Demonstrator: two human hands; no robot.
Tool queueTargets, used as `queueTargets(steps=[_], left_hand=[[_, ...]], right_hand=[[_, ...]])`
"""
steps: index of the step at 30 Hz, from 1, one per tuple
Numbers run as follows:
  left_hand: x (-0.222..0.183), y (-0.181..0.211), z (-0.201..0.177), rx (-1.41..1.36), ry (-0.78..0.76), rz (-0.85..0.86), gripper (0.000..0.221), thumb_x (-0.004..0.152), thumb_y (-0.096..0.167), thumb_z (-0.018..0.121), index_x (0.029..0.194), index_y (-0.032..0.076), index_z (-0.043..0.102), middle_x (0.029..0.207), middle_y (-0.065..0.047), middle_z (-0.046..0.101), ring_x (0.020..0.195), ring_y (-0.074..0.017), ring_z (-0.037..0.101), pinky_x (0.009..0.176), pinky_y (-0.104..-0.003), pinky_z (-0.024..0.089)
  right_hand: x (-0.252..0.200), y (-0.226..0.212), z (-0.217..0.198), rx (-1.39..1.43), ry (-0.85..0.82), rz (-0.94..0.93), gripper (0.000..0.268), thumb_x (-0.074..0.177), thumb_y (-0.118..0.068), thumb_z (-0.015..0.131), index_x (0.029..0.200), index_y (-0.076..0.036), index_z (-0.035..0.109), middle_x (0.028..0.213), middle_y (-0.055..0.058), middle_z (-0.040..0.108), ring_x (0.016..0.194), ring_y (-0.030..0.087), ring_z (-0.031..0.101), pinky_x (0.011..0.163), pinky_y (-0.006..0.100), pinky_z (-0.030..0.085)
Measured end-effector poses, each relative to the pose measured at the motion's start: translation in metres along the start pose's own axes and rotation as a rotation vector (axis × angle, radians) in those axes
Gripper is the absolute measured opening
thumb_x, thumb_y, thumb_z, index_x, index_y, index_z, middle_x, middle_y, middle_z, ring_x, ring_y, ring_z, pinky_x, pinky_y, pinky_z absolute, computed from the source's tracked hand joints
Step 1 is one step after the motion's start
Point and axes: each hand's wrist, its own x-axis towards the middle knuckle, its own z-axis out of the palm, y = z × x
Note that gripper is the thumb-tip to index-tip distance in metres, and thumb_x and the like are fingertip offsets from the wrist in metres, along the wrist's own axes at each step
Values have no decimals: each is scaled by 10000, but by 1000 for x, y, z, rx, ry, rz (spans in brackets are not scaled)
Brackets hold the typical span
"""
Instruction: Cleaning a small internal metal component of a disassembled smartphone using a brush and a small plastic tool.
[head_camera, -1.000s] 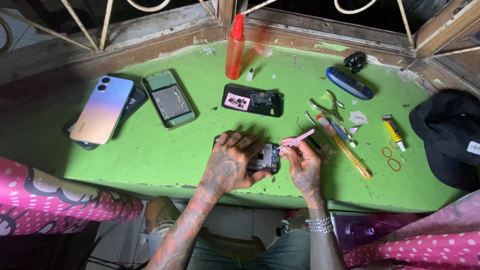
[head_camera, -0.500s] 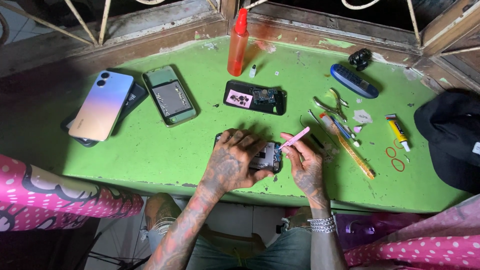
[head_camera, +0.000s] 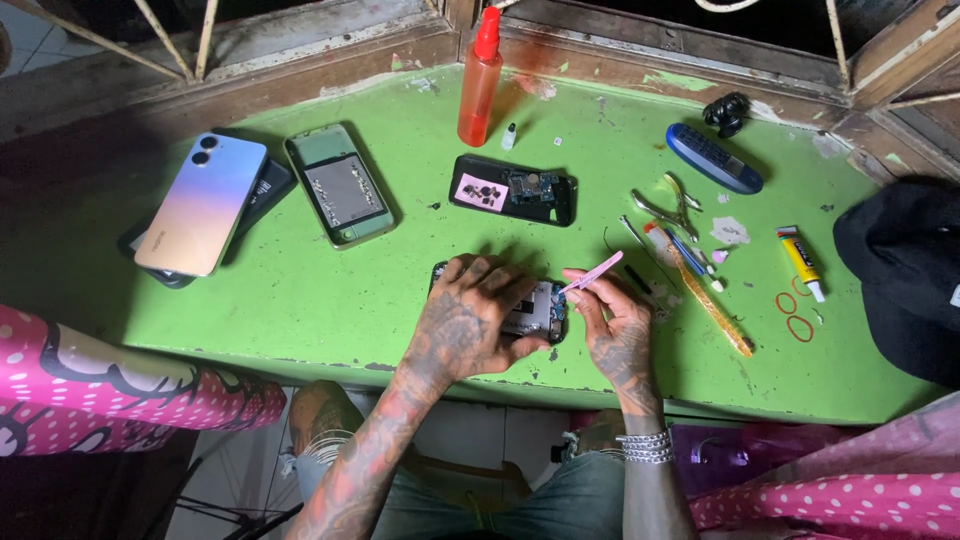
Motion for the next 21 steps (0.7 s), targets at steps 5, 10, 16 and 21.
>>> queueTargets(steps=[5,10,16,21], left_hand=[[0,1,-2,-12,-10,-8,691,794,686,672,1222,147,724,1180,-63,735,1193,-248,620,1003,-422,424],[1,1,-2,-13,-15,-10,686,801,681,669,1227,145,722,1176,-66,738,1192,-254,624,1009,-426,425],[2,1,-4,-37,-58,-22,693,810,690,653,1221,137,726,1181,-81,739,1197,-270,624,998,-432,429],[1,-1,-1,8,-58,-10,681,805,685,661,1224,152,722,1176,-64,741,1196,-256,626,996,-425,439]], right_hand=[[0,1,1,1,9,11,189,916,-65,748,1094,-91,805,929,80,699,776,153,679,725,294,627],[0,-2,2,23,20,34,159,916,-63,750,1066,-80,802,972,74,730,812,142,691,736,282,633],[-1,-3,3,51,27,51,145,918,-69,748,1051,-59,803,904,105,740,763,149,712,743,309,651],[-2,-6,3,15,45,39,148,896,-71,774,1040,-60,806,853,111,737,718,143,714,716,305,649]])
